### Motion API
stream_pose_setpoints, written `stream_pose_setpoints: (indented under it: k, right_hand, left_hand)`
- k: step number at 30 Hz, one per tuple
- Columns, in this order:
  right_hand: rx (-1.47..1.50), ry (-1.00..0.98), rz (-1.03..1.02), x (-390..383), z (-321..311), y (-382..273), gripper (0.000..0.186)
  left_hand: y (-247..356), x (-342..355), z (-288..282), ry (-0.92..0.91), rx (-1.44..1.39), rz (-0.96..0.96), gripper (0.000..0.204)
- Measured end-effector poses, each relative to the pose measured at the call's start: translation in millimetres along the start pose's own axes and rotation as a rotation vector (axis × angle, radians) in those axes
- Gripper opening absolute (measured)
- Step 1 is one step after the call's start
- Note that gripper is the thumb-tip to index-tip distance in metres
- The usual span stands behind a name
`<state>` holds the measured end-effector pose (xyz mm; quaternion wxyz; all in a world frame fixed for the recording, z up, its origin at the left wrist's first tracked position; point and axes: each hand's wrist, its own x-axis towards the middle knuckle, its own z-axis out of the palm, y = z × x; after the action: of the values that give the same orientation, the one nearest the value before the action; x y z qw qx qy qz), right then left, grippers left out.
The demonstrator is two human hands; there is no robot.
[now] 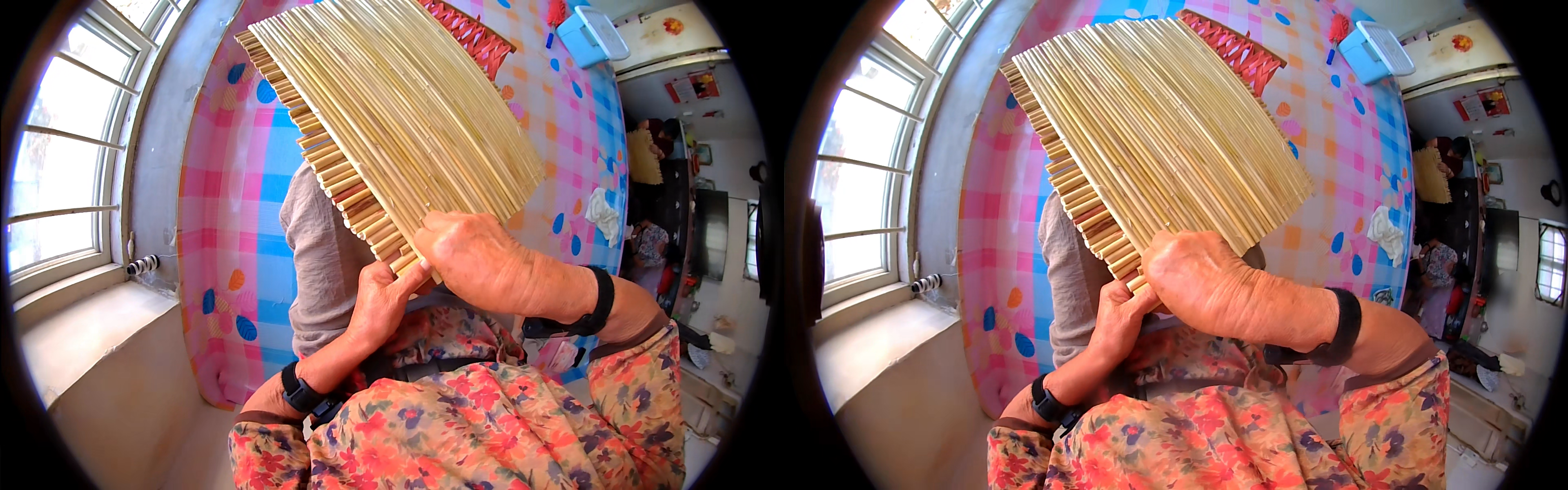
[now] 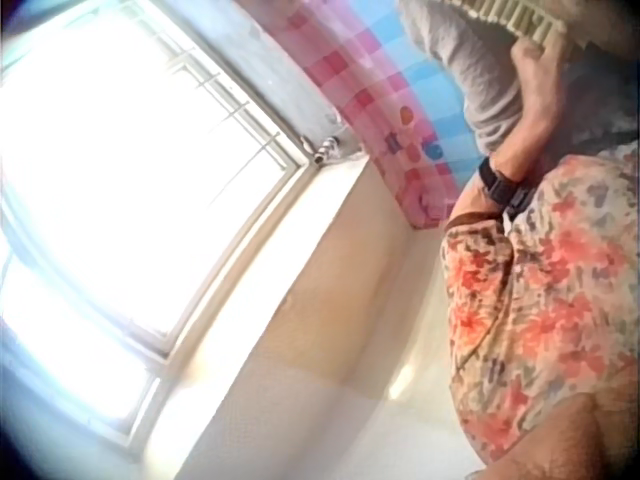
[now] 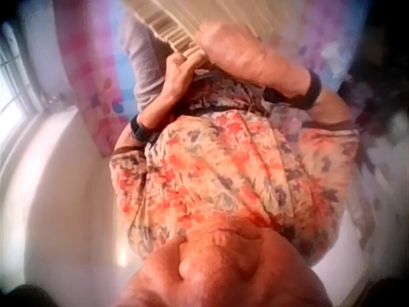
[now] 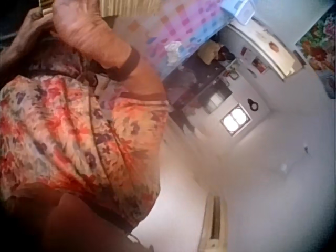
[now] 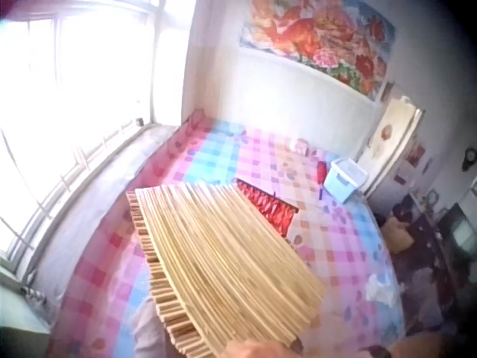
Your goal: The person weaves a bamboo mat by threading a cord through thin bamboo slats using a long needle. They move the needle through the slats one section at a time while holding the mat on their lap, occasionally turning the mat over to continue the threading process.
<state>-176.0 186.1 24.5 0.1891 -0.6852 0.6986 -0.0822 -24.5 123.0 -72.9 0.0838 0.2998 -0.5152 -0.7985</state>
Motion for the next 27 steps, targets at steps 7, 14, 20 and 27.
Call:
stream_pose_setpoints:
  k: [7, 14, 20, 27]
  right_hand:
    - [-0.062, 0.161, -0.047, -6, -11, 3, 0.01]
    - [-0.307, 0.17, -0.031, -27, -30, -9, 0.005]
    - [-0.374, 0.112, -0.053, -21, -33, -5, 0.005]
    - [-0.391, -0.046, -0.081, -8, -58, -3, 0.007]
  left_hand:
    - [26, -3, -22, -0.158, 0.002, -0.066, 0.044]
    - [41, -13, -74, 0.143, 1.42, 1.069, 0.053]
    - [61, 43, -62, -0.163, 1.429, 1.249, 0.036]
    - [72, 69, -60, -0.304, 1.342, 1.433, 0.031]
